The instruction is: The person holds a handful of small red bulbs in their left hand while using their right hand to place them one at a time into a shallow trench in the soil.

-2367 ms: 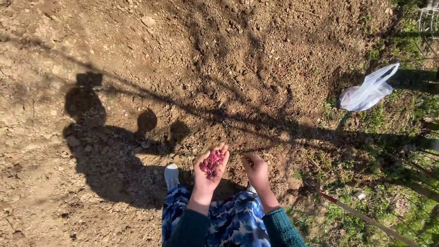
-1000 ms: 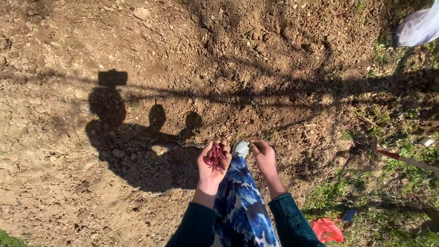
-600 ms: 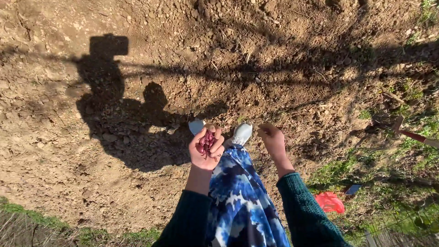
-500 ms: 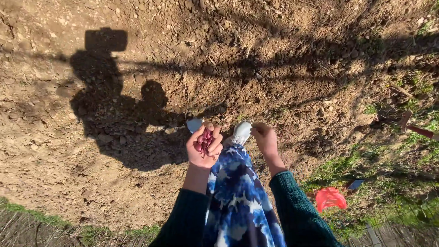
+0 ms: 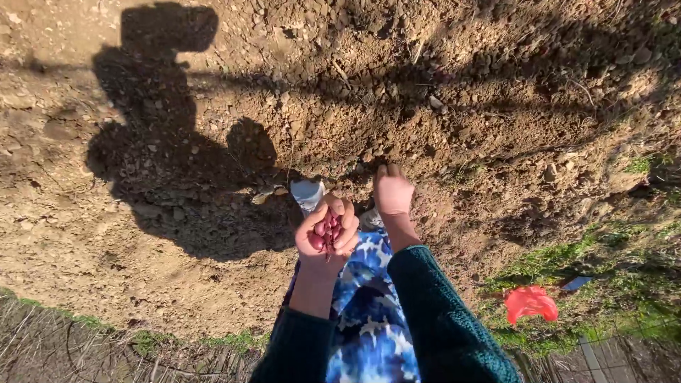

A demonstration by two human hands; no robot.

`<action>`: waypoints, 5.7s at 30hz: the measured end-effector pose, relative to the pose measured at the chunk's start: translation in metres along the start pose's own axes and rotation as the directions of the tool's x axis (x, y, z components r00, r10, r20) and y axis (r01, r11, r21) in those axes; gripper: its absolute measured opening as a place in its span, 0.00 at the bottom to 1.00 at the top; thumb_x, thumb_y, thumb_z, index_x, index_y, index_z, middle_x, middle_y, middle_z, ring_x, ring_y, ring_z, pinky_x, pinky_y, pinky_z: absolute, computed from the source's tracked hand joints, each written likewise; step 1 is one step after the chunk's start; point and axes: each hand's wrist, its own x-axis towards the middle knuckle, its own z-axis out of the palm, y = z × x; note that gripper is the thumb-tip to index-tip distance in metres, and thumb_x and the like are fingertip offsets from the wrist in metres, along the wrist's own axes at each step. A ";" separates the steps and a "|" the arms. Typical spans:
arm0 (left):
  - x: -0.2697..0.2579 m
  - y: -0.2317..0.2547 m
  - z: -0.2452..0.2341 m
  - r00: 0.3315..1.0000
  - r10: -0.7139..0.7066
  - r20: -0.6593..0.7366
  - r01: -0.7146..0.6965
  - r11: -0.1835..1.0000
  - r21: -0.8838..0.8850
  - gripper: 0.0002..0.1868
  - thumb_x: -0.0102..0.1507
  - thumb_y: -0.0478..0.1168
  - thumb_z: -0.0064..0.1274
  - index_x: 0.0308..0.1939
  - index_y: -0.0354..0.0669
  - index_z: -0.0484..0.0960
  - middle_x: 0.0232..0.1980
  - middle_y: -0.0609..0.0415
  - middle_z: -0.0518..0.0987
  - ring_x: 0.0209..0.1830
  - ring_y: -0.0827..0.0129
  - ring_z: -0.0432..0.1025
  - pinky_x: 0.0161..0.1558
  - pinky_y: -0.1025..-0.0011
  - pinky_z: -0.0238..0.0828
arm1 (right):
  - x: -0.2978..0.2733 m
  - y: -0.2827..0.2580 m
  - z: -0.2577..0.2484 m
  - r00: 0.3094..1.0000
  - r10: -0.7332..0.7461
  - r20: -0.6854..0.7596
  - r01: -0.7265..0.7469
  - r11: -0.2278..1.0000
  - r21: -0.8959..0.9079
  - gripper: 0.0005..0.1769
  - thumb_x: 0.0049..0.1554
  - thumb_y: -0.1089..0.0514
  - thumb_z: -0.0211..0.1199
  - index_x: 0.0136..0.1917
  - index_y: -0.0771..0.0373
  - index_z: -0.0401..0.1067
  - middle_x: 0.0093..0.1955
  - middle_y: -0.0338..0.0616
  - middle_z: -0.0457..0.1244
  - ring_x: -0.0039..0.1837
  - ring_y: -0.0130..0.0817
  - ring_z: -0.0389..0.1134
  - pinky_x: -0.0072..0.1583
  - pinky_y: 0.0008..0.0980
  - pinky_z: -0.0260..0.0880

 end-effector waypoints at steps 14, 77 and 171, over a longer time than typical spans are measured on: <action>0.065 -0.009 0.032 0.972 0.017 -0.236 0.001 0.997 0.077 0.13 0.69 0.42 0.40 0.45 0.36 0.76 0.37 0.43 0.74 0.20 0.73 0.65 0.18 0.80 0.62 | 0.026 0.022 -0.037 0.955 0.201 0.218 -0.283 0.834 0.474 0.13 0.57 0.47 0.66 0.46 0.56 0.71 0.37 0.46 0.67 0.39 0.49 0.74 0.40 0.46 0.75; 0.156 0.019 0.007 0.971 0.219 -0.092 -0.230 0.962 -0.144 0.14 0.71 0.39 0.37 0.49 0.33 0.76 0.42 0.40 0.77 0.25 0.67 0.69 0.26 0.74 0.70 | 0.283 0.016 -0.269 0.927 -0.197 -0.318 0.347 0.772 0.533 0.08 0.66 0.68 0.64 0.57 0.74 0.79 0.46 0.57 0.66 0.46 0.46 0.65 0.48 0.40 0.65; 0.119 -0.026 -0.003 0.949 0.074 -0.306 -0.104 0.991 -0.084 0.15 0.71 0.44 0.39 0.48 0.37 0.75 0.37 0.42 0.74 0.19 0.75 0.64 0.19 0.80 0.65 | 0.186 0.105 -0.049 0.955 0.081 -0.285 -0.046 0.991 0.126 0.15 0.53 0.55 0.72 0.53 0.56 0.75 0.49 0.37 0.62 0.48 0.36 0.69 0.46 0.33 0.76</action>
